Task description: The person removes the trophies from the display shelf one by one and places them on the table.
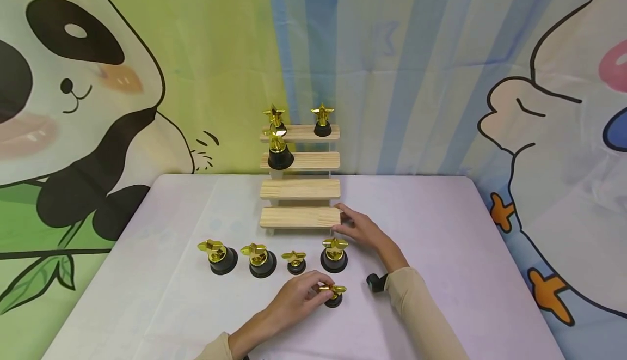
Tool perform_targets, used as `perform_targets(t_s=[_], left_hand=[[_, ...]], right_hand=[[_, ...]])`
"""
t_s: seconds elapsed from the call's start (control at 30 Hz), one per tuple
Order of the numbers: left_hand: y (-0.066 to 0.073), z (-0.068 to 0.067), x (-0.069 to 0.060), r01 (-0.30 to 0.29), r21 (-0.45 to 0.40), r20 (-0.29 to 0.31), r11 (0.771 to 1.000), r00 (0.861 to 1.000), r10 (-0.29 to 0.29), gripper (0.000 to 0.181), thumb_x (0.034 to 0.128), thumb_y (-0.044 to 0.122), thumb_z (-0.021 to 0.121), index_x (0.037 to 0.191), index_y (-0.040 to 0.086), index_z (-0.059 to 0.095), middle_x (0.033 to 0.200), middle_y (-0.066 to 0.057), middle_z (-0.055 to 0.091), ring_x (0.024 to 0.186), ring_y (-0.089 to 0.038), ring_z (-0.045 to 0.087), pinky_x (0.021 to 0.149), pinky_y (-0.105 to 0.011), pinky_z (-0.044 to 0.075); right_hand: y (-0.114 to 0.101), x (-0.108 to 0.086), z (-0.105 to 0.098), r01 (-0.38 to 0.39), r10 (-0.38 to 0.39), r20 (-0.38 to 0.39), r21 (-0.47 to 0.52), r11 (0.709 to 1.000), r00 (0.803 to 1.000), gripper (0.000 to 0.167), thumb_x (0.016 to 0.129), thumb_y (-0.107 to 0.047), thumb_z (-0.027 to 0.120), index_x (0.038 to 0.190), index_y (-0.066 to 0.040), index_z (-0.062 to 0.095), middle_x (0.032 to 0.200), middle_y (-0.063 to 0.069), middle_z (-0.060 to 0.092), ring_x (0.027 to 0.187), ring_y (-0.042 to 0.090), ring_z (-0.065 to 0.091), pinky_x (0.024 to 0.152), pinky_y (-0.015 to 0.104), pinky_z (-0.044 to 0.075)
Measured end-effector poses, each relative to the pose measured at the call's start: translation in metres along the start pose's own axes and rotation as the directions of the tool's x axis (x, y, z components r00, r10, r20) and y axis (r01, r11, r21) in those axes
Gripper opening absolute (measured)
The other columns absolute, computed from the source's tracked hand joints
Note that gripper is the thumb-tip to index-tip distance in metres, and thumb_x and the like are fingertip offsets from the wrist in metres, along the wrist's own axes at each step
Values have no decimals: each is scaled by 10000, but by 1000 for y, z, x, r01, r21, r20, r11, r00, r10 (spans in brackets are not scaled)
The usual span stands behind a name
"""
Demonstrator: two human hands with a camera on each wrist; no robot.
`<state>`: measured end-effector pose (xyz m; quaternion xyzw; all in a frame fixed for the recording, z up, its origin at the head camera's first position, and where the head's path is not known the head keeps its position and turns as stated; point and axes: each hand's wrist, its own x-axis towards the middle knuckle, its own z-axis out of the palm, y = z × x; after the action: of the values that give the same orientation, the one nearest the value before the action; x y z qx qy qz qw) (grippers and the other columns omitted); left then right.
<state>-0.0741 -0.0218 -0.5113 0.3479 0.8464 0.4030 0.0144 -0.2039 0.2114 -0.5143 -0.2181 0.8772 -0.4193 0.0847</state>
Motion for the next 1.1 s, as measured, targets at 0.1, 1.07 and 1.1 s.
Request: perform_targets(t_s=[0.1,1.07,1.1], left_hand=[[-1,0,-1,6,-7,3,1000,1000,-6,159,954,321,615,1085,236,643,1045,121,682,858,74,618,739,-86,493],[-2,-48,-54,111,-60,88,992,990,-106,306,951,383,607,1190,193,611,1151,38,680,818,78,638,668,-101,518],[1,-52,-54,108,-72,95,992,990,-101,299,952,383,604,1192,205,607,1155,32,679,818,79,637,665,-98,516]], right_hand=[[-1,0,1,7,-7,-2,1,1000,1000,594,945,-268,637,1456,-90,394,1281,161,625,1173,333,604,968,508,511],[0,0,1,8,-8,-10,-6,1000,1000,578,932,-318,650,1431,-135,423,1203,127,661,1125,297,627,964,483,521],[0,1,1,8,-9,-13,-7,1000,1000,568,931,-326,650,1423,-145,432,1195,120,664,1118,291,630,963,481,522]])
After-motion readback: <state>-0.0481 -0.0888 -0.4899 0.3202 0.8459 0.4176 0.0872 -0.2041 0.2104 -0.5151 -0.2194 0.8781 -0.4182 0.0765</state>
